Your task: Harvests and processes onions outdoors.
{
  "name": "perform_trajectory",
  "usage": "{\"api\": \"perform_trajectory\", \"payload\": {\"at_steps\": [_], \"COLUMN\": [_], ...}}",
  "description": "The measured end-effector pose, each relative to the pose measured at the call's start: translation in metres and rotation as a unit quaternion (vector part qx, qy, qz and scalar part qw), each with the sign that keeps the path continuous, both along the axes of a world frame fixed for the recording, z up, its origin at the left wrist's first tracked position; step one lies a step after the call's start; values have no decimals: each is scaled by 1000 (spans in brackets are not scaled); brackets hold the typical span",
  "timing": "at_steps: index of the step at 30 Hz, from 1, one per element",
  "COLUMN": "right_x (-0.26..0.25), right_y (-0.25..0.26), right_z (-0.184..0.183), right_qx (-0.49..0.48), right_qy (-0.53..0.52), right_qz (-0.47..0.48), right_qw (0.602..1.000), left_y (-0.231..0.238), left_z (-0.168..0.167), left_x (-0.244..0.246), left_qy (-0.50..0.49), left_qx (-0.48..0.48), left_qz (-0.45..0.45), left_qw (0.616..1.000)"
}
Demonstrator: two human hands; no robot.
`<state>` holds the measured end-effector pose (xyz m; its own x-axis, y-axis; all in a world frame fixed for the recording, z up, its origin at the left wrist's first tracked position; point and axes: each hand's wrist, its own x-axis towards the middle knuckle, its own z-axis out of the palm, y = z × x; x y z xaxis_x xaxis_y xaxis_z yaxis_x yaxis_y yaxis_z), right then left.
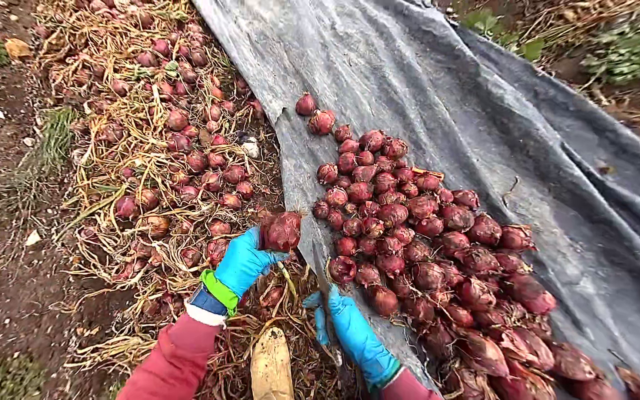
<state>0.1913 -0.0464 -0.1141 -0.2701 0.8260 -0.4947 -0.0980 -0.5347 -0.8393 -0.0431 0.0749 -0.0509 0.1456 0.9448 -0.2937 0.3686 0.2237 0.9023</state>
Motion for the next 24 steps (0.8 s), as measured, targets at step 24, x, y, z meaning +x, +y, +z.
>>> {"api": "perform_trajectory", "payload": {"at_steps": [24], "right_x": [61], "right_y": [-49], "right_z": [9], "right_qx": [-49], "right_qy": [-70], "right_qz": [-246], "right_qw": [965], "left_y": [-20], "left_z": [-67], "left_x": [57], "left_qy": [378], "left_qx": [26], "left_qz": [-303], "left_qw": [874]}}
